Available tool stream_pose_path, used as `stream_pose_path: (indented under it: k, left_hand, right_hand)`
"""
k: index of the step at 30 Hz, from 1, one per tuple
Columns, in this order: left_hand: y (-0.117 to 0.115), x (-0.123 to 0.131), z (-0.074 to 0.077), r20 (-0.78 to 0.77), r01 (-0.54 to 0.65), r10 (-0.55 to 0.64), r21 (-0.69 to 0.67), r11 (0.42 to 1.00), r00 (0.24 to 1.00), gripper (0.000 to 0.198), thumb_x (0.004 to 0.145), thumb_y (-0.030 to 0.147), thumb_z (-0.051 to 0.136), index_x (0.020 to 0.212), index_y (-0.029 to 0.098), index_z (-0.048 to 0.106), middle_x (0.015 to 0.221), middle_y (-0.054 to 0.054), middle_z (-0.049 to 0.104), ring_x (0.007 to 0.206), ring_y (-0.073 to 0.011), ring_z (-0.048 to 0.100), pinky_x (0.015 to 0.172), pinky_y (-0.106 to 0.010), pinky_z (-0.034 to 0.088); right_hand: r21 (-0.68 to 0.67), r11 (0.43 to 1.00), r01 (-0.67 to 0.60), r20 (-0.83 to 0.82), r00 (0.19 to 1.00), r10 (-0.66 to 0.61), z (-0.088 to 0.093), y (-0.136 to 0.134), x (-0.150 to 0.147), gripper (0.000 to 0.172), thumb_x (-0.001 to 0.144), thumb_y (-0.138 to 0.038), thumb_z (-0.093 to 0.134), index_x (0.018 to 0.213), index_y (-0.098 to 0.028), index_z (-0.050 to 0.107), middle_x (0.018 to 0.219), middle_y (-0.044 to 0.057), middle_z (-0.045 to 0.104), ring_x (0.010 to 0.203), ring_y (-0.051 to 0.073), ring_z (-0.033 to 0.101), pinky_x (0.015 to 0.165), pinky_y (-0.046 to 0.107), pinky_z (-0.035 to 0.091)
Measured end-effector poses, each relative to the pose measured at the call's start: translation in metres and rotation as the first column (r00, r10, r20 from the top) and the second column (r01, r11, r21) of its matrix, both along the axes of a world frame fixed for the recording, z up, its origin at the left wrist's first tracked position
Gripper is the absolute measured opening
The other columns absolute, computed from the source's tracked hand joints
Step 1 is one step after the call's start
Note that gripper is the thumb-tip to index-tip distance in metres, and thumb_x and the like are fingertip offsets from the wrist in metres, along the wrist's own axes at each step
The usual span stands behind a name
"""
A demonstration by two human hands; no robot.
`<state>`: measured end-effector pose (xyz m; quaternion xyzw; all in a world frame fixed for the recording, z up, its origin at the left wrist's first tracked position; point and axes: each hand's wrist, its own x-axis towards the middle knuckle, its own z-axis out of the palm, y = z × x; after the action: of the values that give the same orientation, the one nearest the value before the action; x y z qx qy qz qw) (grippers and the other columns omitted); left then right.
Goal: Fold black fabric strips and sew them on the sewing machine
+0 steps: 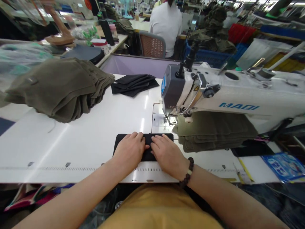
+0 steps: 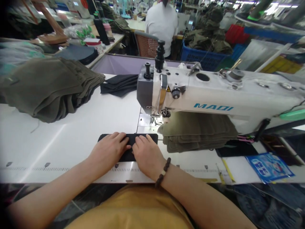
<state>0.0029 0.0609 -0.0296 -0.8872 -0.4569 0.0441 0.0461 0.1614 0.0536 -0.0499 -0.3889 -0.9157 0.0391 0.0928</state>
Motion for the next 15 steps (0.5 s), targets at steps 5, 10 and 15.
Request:
stream_pose_path:
  k: [5,10,15]
  left_hand:
    - [-0.012,-0.001,-0.033,0.130,0.046,-0.072,0.189,0.981,0.989,0.032,0.087,0.016,0.032,0.097,0.000,0.059,0.104,-0.020,0.058,0.105,-0.0278,0.049,0.091,-0.039,0.040]
    - [-0.018,-0.007,-0.048,0.248,-0.085,0.039,0.176,0.981,0.968,0.042,0.090,0.028,0.027,0.114,0.000,0.047,0.123,-0.020,0.047,0.115,-0.0262,0.043,0.097,-0.039,0.036]
    - [-0.018,-0.029,-0.050,0.165,-0.153,0.133,0.114,0.982,0.977,0.061,0.088,0.049,0.026,0.131,0.005,0.030,0.138,-0.016,0.030,0.127,-0.0270,0.027,0.101,-0.045,0.029]
  right_hand:
    - [0.008,1.000,0.026,-0.053,0.998,-0.026,-0.012,-0.003,-0.001,0.042,0.085,-0.036,0.048,0.117,-0.010,0.049,0.119,0.013,0.049,0.114,0.027,0.038,0.101,0.045,0.027]
    - [-0.067,0.996,0.057,-0.069,0.996,-0.062,-0.016,-0.003,0.003,0.046,0.087,-0.040,0.043,0.126,-0.016,0.040,0.138,0.010,0.030,0.128,0.023,0.019,0.104,0.047,0.020]
    - [-0.105,0.992,0.065,-0.044,0.997,-0.070,-0.015,-0.003,0.004,0.045,0.087,-0.040,0.042,0.127,-0.018,0.039,0.140,0.009,0.027,0.129,0.024,0.017,0.103,0.053,0.015]
